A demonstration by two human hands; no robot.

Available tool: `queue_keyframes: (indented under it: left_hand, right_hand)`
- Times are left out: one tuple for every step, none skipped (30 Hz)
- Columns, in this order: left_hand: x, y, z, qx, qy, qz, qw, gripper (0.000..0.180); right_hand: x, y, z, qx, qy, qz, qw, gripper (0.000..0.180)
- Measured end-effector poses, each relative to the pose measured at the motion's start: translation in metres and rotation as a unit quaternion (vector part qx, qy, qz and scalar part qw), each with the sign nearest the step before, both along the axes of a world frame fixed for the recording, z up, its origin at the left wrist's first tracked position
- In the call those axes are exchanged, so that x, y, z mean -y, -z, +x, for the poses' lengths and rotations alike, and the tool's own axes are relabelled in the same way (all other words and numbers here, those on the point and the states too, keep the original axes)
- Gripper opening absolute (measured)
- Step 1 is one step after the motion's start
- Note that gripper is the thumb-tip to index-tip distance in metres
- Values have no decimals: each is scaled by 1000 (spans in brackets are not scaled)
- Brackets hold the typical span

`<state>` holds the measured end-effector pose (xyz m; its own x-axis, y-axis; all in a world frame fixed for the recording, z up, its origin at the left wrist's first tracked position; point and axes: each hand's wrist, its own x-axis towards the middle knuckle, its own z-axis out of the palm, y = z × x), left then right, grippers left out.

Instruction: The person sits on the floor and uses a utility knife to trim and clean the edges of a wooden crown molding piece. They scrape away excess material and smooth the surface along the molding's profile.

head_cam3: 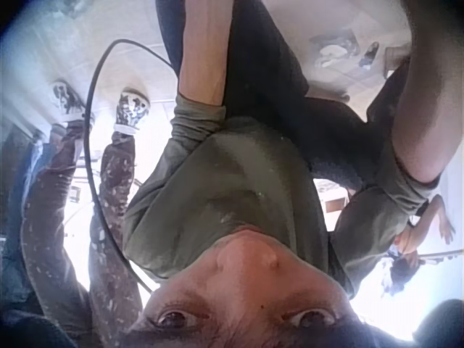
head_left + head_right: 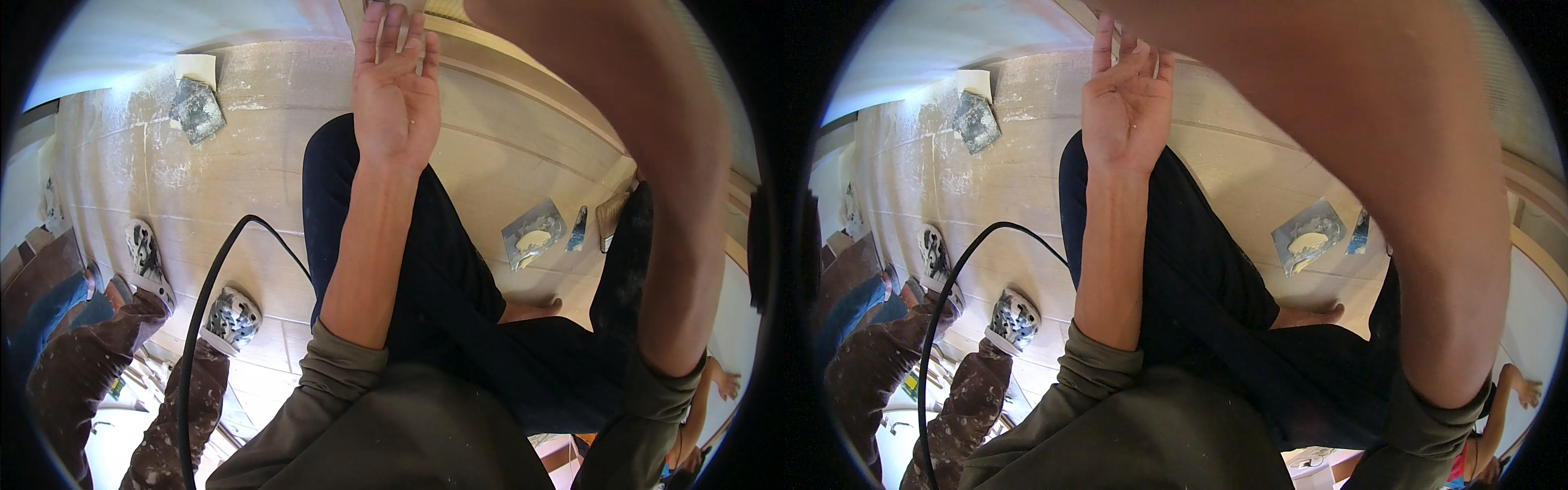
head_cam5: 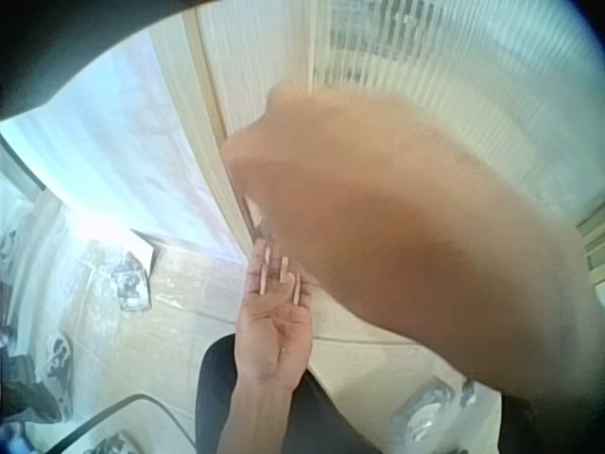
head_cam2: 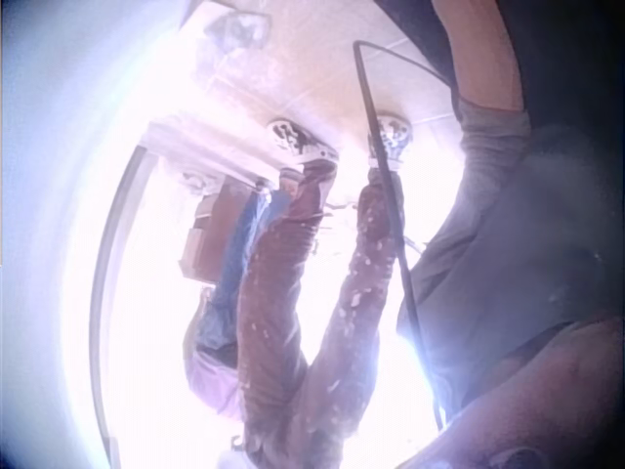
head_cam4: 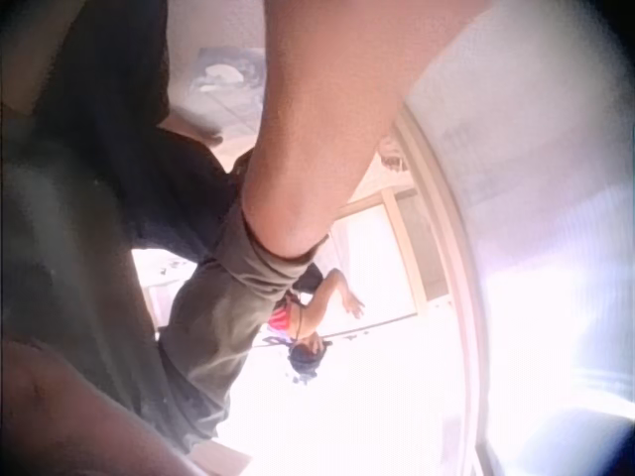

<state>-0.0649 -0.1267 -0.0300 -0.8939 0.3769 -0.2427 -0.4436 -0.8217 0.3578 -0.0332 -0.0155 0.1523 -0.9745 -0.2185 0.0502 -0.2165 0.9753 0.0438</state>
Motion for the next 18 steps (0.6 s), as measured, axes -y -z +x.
queue_keyframes:
  left_hand:
    - [-3,0,1,4,3,7,1000,62]
    - [-3,-1,1,7,2,9,1000,63]
    - [-5,-2,1,-9,8,2,1000,64]
    - [-6,-4,1,-24,14,-2,1000,64]
    - [-2,-6,0,-43,13,-15,999,65]
    - [3,-1,-1,-33,7,-17,999,63]
    - [9,9,-4,-23,1,-20,1000,61]
    - [8,10,-5,-10,2,-15,1000,59]
    - [7,10,-4,-5,4,4,1000,59]
    - [6,10,-4,0,6,22,1000,60]
    - [5,9,-3,6,7,40,999,61]
    - [5,9,-3,7,5,40,999,61]
    - [5,10,-3,7,3,39,999,62]
    - [5,10,-2,7,0,38,999,63]
    - [6,9,-2,12,0,38,999,63]
    - [7,9,-2,17,1,38,999,63]
    - [8,8,-3,21,0,37,999,64]
    - [8,8,-3,15,3,40,999,64]
  right_hand:
    - [-2,-2,1,1,7,1,1000,5]
    - [-3,-2,1,0,11,-3,1000,5]
    - [-4,-2,1,-1,12,-4,1000,5]
    - [-6,-2,3,-1,16,-3,1000,5]
    - [-3,0,1,-5,8,-10,1000,5]
    - [2,3,1,-9,1,-12,1000,5]
    - [3,6,0,-12,-5,-19,1000,5]
    - [3,6,1,-11,-5,-15,1000,5]
    - [4,6,1,-12,-7,-13,1000,5]
    - [4,7,1,-13,-7,-13,1000,6]
    - [4,7,1,-14,-6,-11,1000,6]
    - [5,7,2,-15,-6,-10,1000,6]
    - [5,8,2,-14,-5,-10,1000,6]
    - [5,8,2,-16,-6,-10,1000,6]
    - [5,9,3,-16,-5,-9,1000,6]
    - [5,10,3,-17,-5,-11,1000,6]
    - [5,10,2,-18,-5,-11,1000,6]
    - [6,10,2,-19,-7,-12,1000,6]
